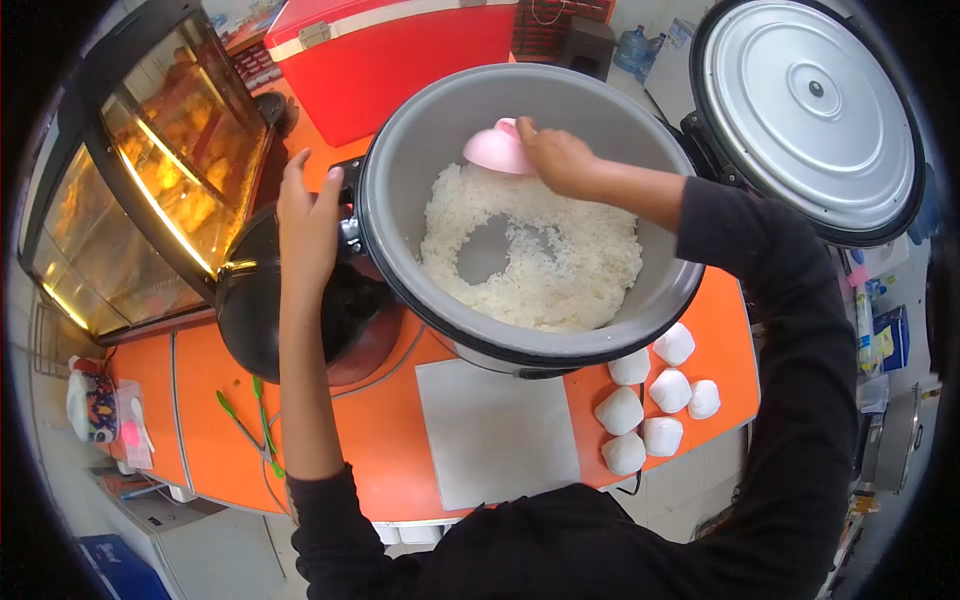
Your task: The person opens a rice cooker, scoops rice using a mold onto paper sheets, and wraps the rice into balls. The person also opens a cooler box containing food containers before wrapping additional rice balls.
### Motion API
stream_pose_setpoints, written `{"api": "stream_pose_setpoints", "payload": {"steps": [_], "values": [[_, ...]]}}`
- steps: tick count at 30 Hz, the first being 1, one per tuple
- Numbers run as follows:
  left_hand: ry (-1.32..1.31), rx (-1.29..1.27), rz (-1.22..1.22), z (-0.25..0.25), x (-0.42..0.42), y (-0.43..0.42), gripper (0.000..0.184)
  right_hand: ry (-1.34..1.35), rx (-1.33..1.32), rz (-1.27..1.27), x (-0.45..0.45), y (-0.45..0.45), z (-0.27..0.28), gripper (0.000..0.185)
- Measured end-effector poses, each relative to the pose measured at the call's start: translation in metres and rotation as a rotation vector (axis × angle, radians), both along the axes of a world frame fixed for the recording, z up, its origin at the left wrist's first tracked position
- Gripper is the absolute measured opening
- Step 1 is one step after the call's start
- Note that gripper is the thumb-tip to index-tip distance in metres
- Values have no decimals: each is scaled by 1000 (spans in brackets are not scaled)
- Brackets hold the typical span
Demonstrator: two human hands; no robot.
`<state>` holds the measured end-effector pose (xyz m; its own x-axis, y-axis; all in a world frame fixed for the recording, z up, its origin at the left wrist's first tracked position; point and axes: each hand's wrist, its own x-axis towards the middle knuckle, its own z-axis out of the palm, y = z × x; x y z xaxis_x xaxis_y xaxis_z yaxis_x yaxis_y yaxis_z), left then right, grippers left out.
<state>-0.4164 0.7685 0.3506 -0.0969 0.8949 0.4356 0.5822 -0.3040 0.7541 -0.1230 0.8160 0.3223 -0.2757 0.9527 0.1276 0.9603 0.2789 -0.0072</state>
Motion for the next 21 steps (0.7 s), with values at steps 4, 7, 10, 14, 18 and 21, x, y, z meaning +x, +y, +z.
{"api": "stream_pose_setpoints", "payload": {"steps": [4, 7, 10, 14, 18, 21], "values": [[131, -137, -44, -32, -4, 46, 49, 56, 11, -47, -28, 8, -28, 29], [-207, -302, -118, -24, -3, 33, 44, 260, -179, -133, -37, 20, -26, 33], [-91, -265, -120, -20, -2, 33, 40, 245, -89, 68, -26, 31, -29, 35], [-27, -270, -120, -24, -4, 33, 35, 237, -340, -81, -31, 45, -47, 30], [27, -251, -115, -24, -4, 34, 35, 103, -412, 117, -40, 47, -81, 29], [91, -224, -86, -24, -5, 35, 35, 75, -445, 226, -58, 25, -83, 29]]}}
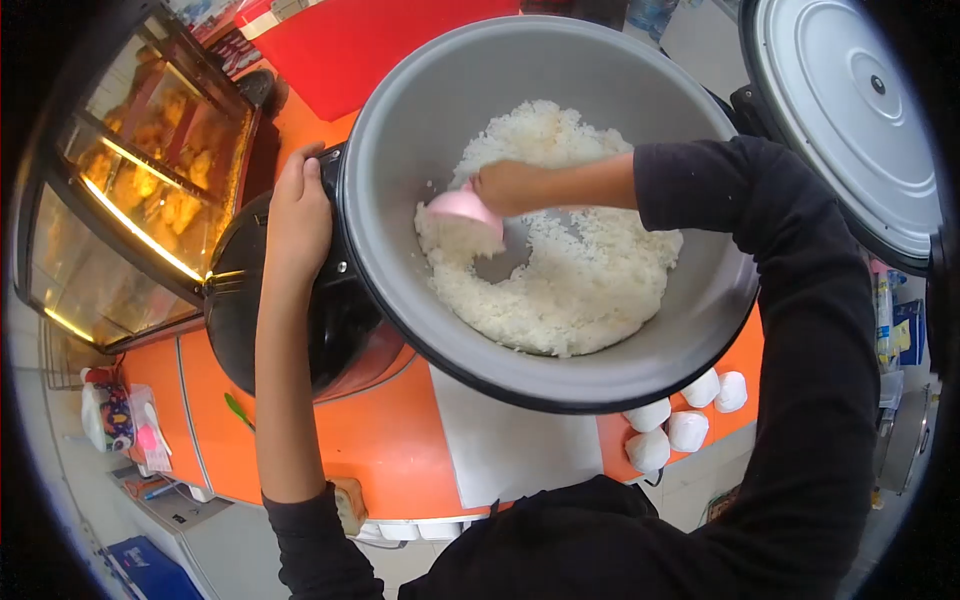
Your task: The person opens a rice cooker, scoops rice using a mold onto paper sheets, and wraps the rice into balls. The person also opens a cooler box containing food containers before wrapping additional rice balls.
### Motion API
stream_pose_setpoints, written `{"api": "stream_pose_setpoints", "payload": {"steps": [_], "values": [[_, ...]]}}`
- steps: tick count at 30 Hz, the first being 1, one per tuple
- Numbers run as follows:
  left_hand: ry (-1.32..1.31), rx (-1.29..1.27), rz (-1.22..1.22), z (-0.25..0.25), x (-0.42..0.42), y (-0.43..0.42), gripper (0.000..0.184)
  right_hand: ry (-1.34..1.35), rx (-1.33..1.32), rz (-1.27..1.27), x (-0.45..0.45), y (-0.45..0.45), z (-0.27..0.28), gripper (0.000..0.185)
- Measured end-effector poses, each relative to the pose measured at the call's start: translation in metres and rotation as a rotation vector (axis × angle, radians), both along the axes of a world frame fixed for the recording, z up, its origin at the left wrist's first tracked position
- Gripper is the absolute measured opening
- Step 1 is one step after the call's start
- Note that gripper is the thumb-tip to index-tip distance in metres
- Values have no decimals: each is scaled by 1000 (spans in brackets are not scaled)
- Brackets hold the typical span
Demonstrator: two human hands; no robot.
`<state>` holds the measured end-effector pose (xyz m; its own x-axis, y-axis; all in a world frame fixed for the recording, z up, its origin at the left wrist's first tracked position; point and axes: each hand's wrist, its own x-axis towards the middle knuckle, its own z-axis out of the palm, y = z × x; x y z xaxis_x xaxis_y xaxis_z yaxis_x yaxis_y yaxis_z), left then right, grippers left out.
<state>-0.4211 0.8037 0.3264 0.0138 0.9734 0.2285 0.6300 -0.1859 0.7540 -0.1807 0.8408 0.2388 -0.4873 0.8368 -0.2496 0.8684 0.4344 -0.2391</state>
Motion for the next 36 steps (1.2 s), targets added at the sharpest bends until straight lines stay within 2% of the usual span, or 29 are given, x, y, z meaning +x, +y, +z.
{"api": "stream_pose_setpoints", "payload": {"steps": [2, 6, 8, 12, 13, 15, 16, 17, 18, 20, 24, 26, 27, 30, 32, 34, 35, 36], "values": [[-9, 37, -18, 0, 2, 0, 35, 9, -250, 95, -5, -21, 10, 29], [33, 49, 6, 7, 7, -3, 35, -91, -309, 222, 0, -72, 47, 30], [14, 36, 8, 4, 6, -3, 35, -229, -456, 216, 6, -102, 96, 33], [7, 68, -10, 0, 3, 2, 35, -120, -486, 211, 40, -116, 123, 33], [-2, 68, -17, 0, 3, 2, 35, -55, -849, 48, 51, -95, 113, 31], [-1, 54, -10, 2, 4, 2, 35, -18, -1096, -79, 59, -58, 112, 30], [5, 31, -2, 1, 3, 2, 35, -48, -991, -35, 53, -45, 110, 31], [7, 24, 0, 0, 1, 3, 35, -23, -755, -325, 48, -41, 103, 36], [11, 18, 0, -2, -1, 4, 35, -20, -761, -325, 42, -43, 85, 36], [-65, 22, -54, -6, -4, 7, 35, 198, -182, -417, 28, -57, 51, 39], [-86, 3, -61, -6, -5, 5, 35, 336, -284, -515, 23, -46, 62, 37], [-95, -42, -34, 1, 0, 1, 35, 25, -166, -133, 41, -2, 55, 34], [-102, -42, -42, -2, -3, 3, 34, -72, -109, 67, 36, -11, 75, 29], [-112, -59, -54, -1, -3, 2, 34, -188, -102, 53, 4, -34, 66, 28], [-108, -54, -52, -1, -2, -1, 33, -78, -89, 147, 12, -51, 49, 25], [-114, -32, -49, -3, -1, 0, 33, -183, -153, 549, 21, -60, 24, 26], [-116, -32, -51, -4, -2, 1, 33, -185, -157, 550, 23, -62, 21, 26], [-123, -25, -48, -4, -2, 2, 33, -252, -406, 440, 23, -65, 34, 26]]}}
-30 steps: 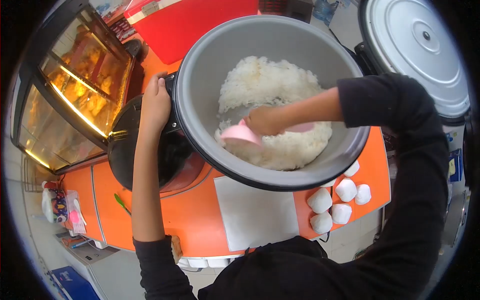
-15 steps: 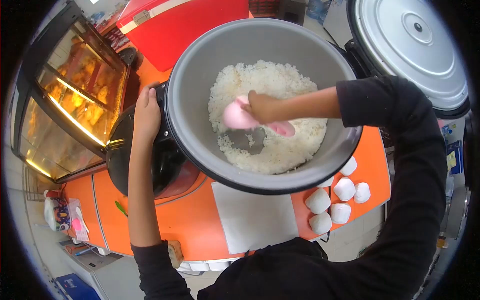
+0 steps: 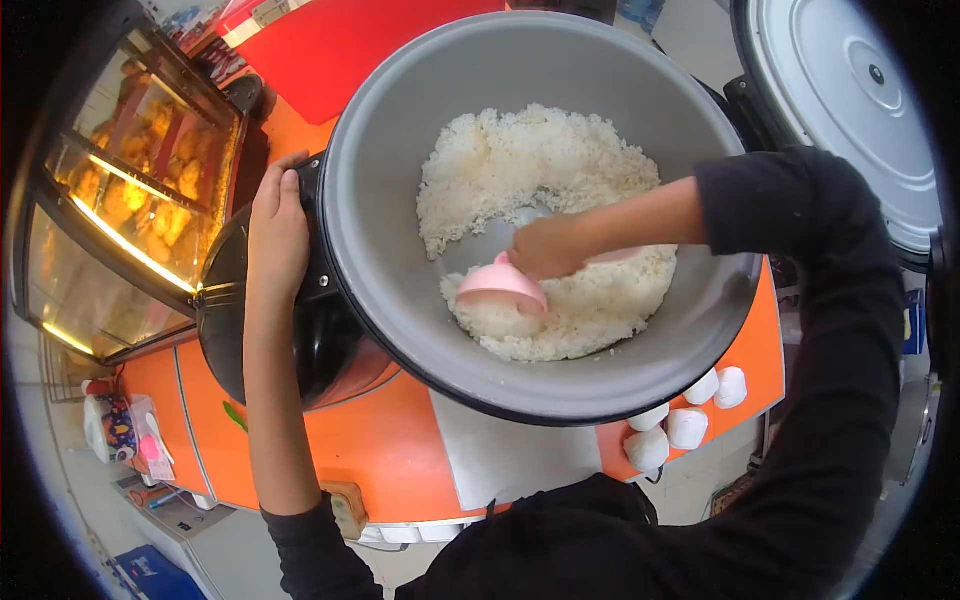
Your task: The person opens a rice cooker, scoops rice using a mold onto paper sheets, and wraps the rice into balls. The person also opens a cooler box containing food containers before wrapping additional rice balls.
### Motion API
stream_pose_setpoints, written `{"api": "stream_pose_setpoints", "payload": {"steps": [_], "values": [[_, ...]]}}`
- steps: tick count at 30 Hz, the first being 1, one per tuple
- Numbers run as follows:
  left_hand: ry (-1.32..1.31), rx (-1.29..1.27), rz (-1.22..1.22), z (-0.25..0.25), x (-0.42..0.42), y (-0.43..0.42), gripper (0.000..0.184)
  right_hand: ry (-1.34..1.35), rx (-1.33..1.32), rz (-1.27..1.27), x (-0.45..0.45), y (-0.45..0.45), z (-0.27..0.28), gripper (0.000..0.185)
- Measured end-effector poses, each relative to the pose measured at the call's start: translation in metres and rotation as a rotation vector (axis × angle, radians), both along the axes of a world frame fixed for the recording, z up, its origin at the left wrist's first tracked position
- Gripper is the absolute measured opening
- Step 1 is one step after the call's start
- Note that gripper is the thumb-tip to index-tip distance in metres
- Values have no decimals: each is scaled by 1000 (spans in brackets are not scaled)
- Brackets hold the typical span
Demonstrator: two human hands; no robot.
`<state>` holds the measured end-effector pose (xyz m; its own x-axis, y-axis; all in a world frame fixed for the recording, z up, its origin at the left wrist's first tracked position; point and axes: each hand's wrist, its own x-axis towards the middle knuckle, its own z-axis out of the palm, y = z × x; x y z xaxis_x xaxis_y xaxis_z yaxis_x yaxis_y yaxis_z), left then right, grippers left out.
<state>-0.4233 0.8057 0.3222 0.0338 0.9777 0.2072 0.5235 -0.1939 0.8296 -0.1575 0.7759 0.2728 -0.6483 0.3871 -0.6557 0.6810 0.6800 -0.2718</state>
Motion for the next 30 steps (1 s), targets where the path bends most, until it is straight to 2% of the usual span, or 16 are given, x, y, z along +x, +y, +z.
{"api": "stream_pose_setpoints", "payload": {"steps": [1, 6, 8, 9, 13, 15, 16, 18, 19, 21, 22, 23, 24, 27, 29, 30], "values": [[-3, 1, 2, 1, 0, 0, 33, -136, -209, -124, -1, -4, 14, 27], [19, 39, 13, 5, 6, -3, 33, -184, -182, -226, 5, -52, 74, 33], [9, 53, 11, 1, 3, -1, 33, -7, -122, -554, 14, -72, 101, 37], [30, 61, 21, 3, 4, 0, 34, -19, -110, -539, 13, -73, 110, 40], [75, 74, 61, 3, 6, -4, 33, 52, -178, -689, -16, -75, 116, 42], [69, 63, 94, 1, 5, -4, 32, -91, -189, -814, -32, -74, 107, 42], [53, 58, 116, -2, 3, 1, 31, -91, -182, -806, -30, -72, 104, 42], [104, 135, 156, -6, 1, 5, 30, 107, -180, -751, -14, -73, 107, 41], [103, 116, 175, -2, 6, 0, 30, 99, -168, -738, -10, -71, 113, 41], [125, 23, 200, 11, 8, -5, 26, 67, -340, -837, 2, -64, 130, 32], [113, 35, 210, 15, 8, -11, 26, 123, -518, -829, 24, -52, 123, 26], [20, 380, 294, 18, 9, -19, 24, 182, -700, -819, 45, -40, 115, 23], [-72, 719, 371, 21, 13, -31, 24, 179, -693, -820, 53, -38, 124, 23], [-71, 835, 240, 26, 29, -124, 24, 99, -708, -924, 74, -54, 160, 23], [-112, 795, 143, -23, 24, -188, 26, 354, -443, -1042, 86, -78, 180, 22], [-111, 742, 49, -56, 20, -221, 22, 356, -446, -1045, 86, -97, 188, 22]]}}
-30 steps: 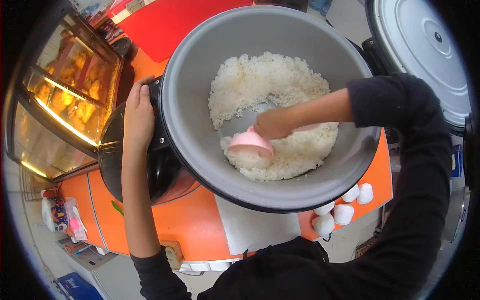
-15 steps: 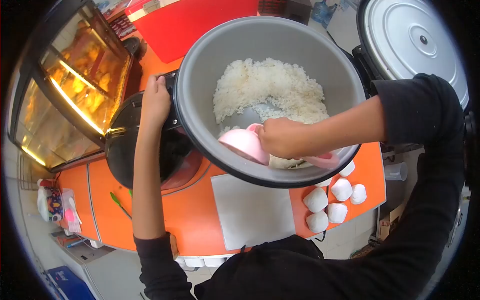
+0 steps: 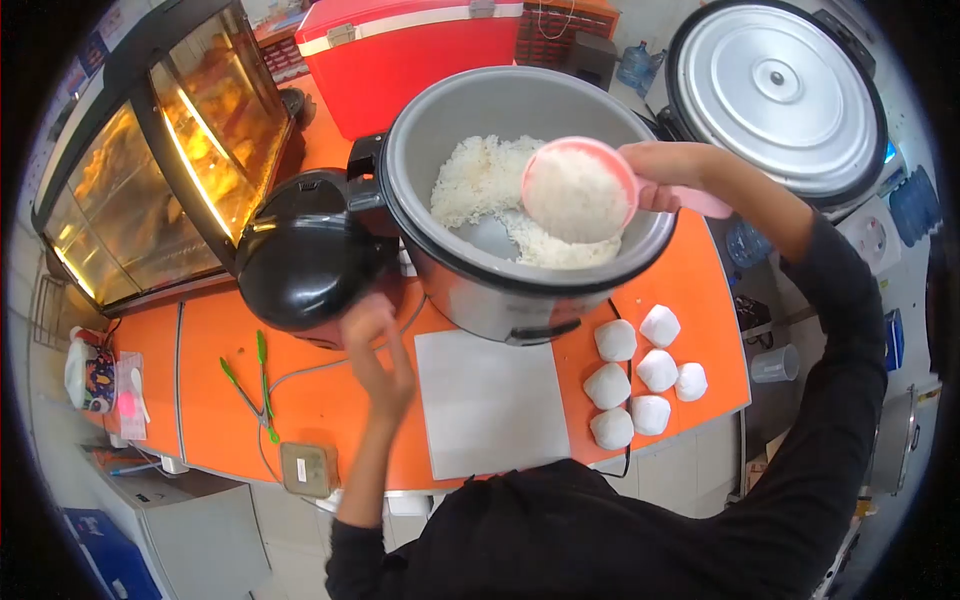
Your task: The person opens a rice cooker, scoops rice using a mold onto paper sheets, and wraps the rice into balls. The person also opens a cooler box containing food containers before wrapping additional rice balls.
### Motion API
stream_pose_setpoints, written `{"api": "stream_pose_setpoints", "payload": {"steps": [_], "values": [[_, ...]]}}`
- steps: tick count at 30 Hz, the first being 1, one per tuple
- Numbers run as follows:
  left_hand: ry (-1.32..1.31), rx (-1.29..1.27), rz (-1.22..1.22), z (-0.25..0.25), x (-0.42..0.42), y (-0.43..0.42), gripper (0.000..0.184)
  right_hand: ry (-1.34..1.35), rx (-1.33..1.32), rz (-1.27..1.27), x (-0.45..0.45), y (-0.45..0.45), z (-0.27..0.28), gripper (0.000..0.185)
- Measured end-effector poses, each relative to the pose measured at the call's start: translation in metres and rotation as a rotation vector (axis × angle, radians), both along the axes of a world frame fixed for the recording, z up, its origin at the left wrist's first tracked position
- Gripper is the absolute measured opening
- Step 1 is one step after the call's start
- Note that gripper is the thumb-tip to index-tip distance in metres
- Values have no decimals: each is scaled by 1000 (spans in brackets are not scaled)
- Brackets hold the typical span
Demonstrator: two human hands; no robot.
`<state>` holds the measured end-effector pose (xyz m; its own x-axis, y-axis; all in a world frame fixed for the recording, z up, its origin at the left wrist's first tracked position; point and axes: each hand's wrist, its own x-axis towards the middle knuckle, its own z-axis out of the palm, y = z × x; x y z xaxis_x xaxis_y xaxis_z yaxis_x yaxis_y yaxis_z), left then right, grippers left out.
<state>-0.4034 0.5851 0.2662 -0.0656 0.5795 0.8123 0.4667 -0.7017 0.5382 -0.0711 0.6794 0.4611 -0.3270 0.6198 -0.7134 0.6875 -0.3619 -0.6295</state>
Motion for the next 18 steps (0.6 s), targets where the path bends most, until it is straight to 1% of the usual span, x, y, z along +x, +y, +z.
{"api": "stream_pose_setpoints", "payload": {"steps": [1, 2, 3, 4, 5, 6, 7, 8, 9, 10, 11, 12, 13, 14, 16, 17, 18], "values": [[35, -185, 13, -41, -1, -36, 20, 57, 90, -130, -2, -24, 6, 22], [78, -450, -17, -68, 2, -69, 20, 113, 174, -256, -4, -46, 6, 22], [200, -582, -40, -99, 2, -97, 28, 42, 186, -315, -2, -67, -2, 28], [318, -718, -63, -130, 2, -120, 39, 58, 219, -385, -4, -90, -16, 28], [307, -752, -54, -137, 10, -138, 39, 135, 230, -483, -12, -119, -39, 27], [520, -824, 42, -141, 20, -153, 57, 239, 199, -577, -25, -148, -68, 27], [741, -889, 136, -145, 24, -164, 75, 375, 85, -654, -41, -173, -103, 27], [733, -915, 150, -154, 23, -172, 75, 549, -112, -711, -59, -195, -144, 26], [651, -956, 141, -164, 23, -175, 89, 840, -500, -707, -71, -210, -188, 25], [565, -990, 131, -169, 23, -175, 103, 852, -545, -759, -86, -218, -229, 27], [516, -1018, 124, -162, 22, -173, 105, 645, -509, -752, -93, -216, -271, 28], [514, -1024, 132, -164, 22, -174, 105, 483, -408, -702, -98, -211, -292, 30], [517, -1011, 122, -166, 21, -175, 106, 255, -179, -569, -98, -202, -320, 33], [520, -992, 109, -167, 20, -173, 108, 257, -177, -567, -95, -195, -345, 33], [523, -994, 114, -168, 19, -173, 108, -47, 878, -353, -96, -183, -355, 36], [522, -1001, 119, -169, 20, -174, 108, -341, 695, -253, -93, -183, -359, 27], [520, -1014, 116, -169, 21, -176, 108, -344, 683, -248, -101, -192, -358, 27]]}}
